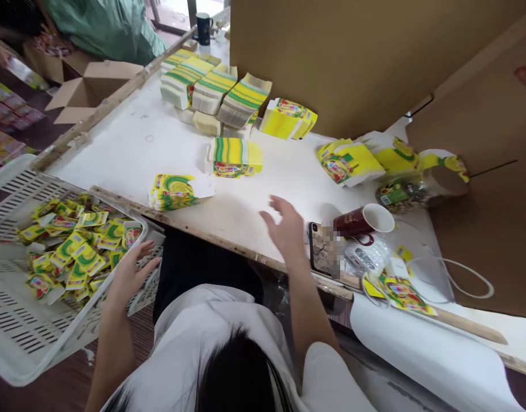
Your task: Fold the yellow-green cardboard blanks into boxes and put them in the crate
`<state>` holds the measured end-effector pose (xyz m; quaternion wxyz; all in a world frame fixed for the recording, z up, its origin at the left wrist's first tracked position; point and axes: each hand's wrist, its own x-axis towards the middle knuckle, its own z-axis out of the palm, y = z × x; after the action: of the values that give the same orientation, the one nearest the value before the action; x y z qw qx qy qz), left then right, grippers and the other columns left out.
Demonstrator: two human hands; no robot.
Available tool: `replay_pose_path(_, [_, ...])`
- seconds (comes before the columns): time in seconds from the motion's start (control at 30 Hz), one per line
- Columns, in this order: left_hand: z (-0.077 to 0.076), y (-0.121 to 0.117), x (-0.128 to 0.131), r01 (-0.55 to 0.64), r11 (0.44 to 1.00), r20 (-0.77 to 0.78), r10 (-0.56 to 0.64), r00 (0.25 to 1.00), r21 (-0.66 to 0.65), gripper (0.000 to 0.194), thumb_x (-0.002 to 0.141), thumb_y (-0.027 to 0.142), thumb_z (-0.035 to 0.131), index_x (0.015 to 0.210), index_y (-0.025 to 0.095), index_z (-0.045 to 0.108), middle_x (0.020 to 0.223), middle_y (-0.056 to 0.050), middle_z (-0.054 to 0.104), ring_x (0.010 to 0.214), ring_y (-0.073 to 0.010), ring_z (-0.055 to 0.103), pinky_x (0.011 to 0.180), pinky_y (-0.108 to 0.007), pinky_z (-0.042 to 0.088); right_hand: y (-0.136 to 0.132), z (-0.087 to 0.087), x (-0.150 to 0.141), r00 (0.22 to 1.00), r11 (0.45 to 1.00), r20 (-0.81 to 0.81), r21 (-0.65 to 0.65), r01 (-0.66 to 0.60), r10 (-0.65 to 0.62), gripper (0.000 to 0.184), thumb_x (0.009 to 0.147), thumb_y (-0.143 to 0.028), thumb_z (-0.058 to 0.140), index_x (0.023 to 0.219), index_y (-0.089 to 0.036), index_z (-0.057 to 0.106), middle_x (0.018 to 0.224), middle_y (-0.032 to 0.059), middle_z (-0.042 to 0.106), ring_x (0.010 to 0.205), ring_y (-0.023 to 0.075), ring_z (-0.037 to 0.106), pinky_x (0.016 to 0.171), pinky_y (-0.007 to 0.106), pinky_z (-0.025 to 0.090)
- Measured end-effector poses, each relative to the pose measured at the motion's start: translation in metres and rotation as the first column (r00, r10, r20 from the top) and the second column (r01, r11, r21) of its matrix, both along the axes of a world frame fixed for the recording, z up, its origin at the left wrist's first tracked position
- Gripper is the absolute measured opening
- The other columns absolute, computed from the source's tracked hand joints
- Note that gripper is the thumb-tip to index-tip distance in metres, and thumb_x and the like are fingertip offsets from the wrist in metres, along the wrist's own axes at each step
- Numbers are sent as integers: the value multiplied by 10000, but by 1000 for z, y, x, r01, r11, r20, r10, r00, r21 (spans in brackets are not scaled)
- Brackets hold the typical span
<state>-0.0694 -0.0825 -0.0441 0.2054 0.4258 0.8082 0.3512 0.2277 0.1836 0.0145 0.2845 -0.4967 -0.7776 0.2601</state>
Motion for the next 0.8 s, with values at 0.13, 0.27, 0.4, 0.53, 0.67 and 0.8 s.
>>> replay_pose_path(0.13, [6,-2,4,10,1000,-2,-9,1000,20,549,860,532,642,1293,202,573,1206,-122,693,1087,-284,686,982,-498,534,-13,18,-110,889,902,-154,86,-423,431,297,895,-255,647,1187,-206,645,1113,88,727,1019,223,691,971,388,527])
replay_pose_path(0.27, [6,-18,8,-26,999,8,26,1000,39,531,868,500,650,1308,218,561,1239,-116,683,1123,-275,675,1017,-491,521,-18,17,-180,869,880,175,22,-474,463,411,867,-174,691,1265,-143,596,1226,147,674,1156,278,606,1042,410,459])
replay_pose_path(0.4, [2,-34,12,-92,995,48,91,995,31,503,865,486,655,1281,215,577,1241,-119,687,1111,-275,681,1023,-498,519,-15,7,-197,851,879,238,-24,-477,469,276,872,-104,641,1148,-111,616,1137,182,680,1071,300,612,967,427,471])
replay_pose_path(0.53, [7,-29,17,-91,995,105,86,991,38,496,847,469,679,1264,213,594,1224,-115,695,1096,-276,685,1013,-506,522,-11,6,-194,866,885,201,-8,-465,457,415,816,-85,685,1207,-93,545,1190,198,628,1114,303,572,985,423,448])
replay_pose_path(0.67, [17,-4,28,-85,988,266,49,963,127,530,820,436,719,1291,231,586,1212,-107,700,1116,-265,683,1044,-503,507,-19,17,-186,894,896,71,-5,-444,443,520,778,-87,679,1243,-147,456,1109,114,616,1028,254,578,926,397,475])
replay_pose_path(0.8, [30,32,48,-335,826,613,-15,790,452,725,709,489,812,1338,254,538,1314,-132,643,1190,-280,646,974,-442,548,-55,24,-170,694,706,-318,-96,-702,646,568,738,-129,702,1231,-213,434,892,-25,559,790,159,580,756,303,504])
